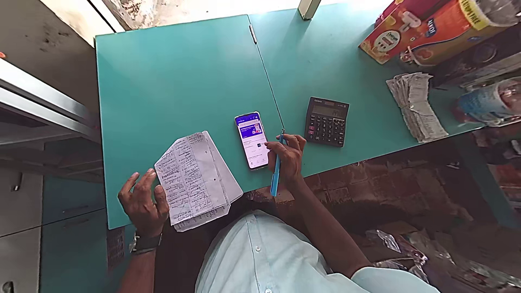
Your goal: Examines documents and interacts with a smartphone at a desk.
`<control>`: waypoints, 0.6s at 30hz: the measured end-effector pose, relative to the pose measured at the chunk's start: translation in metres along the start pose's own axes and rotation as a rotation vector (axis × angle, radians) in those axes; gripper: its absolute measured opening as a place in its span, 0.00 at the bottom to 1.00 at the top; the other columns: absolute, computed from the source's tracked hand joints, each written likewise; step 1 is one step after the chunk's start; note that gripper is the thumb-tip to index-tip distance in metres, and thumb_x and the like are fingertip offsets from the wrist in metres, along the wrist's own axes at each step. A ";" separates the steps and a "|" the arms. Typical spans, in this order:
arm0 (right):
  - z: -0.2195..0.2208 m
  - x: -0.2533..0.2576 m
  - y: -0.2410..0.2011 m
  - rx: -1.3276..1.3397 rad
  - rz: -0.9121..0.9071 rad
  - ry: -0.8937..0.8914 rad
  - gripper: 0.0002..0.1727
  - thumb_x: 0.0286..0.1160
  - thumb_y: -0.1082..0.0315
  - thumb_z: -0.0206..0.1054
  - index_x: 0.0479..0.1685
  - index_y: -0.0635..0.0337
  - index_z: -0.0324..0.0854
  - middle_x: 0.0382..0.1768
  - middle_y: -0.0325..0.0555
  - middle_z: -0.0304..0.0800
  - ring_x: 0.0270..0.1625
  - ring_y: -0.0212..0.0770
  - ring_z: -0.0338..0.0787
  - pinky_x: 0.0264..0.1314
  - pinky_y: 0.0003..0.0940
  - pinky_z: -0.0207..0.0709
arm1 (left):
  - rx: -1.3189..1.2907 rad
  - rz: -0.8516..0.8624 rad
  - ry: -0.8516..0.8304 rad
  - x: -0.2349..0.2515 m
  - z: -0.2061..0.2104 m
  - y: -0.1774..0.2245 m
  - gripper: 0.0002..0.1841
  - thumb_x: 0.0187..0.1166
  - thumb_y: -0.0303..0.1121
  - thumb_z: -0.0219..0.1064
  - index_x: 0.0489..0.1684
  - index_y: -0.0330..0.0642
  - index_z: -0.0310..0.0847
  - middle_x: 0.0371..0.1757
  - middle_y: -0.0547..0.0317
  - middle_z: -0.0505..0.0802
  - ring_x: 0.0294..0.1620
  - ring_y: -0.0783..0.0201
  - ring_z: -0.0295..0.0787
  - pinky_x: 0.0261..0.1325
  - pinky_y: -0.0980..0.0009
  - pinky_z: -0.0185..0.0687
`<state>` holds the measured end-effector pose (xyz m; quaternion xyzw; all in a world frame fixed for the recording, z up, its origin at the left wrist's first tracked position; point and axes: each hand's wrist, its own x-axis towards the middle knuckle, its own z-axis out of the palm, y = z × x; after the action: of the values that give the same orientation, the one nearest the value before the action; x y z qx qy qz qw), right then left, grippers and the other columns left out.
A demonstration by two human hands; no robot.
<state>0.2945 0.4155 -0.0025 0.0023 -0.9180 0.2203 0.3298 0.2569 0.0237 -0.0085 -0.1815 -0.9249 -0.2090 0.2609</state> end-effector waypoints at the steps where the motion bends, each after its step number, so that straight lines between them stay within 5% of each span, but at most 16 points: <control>1: 0.001 0.000 0.001 0.021 0.001 0.020 0.13 0.72 0.70 0.59 0.30 0.53 0.92 0.35 0.39 0.97 0.57 0.49 0.89 0.76 0.51 0.59 | -0.001 0.003 0.002 0.000 0.000 0.000 0.27 0.91 0.48 0.44 0.67 0.38 0.81 0.67 0.42 0.90 0.78 0.41 0.75 0.83 0.54 0.59; 7: -0.001 0.001 0.002 0.180 -0.051 0.028 0.13 0.72 0.72 0.59 0.30 0.55 0.91 0.42 0.38 0.99 0.58 0.45 0.89 0.76 0.45 0.64 | -0.064 0.018 0.021 -0.001 -0.001 -0.002 0.27 0.91 0.49 0.44 0.68 0.39 0.81 0.67 0.43 0.90 0.79 0.42 0.73 0.84 0.54 0.58; 13: 0.001 -0.001 0.003 0.220 -0.176 -0.159 0.14 0.76 0.71 0.58 0.34 0.52 0.93 0.51 0.34 0.98 0.65 0.43 0.87 0.78 0.46 0.62 | -0.092 0.009 0.063 -0.004 -0.002 -0.001 0.25 0.90 0.47 0.45 0.68 0.39 0.80 0.68 0.43 0.89 0.80 0.43 0.72 0.84 0.55 0.58; 18: 0.005 -0.001 -0.002 0.014 -0.095 -0.011 0.14 0.72 0.70 0.59 0.30 0.52 0.92 0.35 0.36 0.98 0.52 0.43 0.90 0.73 0.46 0.64 | -0.094 0.009 0.087 -0.003 -0.001 -0.002 0.26 0.91 0.48 0.45 0.67 0.39 0.81 0.67 0.44 0.90 0.80 0.43 0.73 0.83 0.55 0.60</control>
<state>0.2931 0.4116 -0.0055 0.0495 -0.9171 0.2106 0.3348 0.2586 0.0205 -0.0098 -0.1886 -0.9010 -0.2585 0.2930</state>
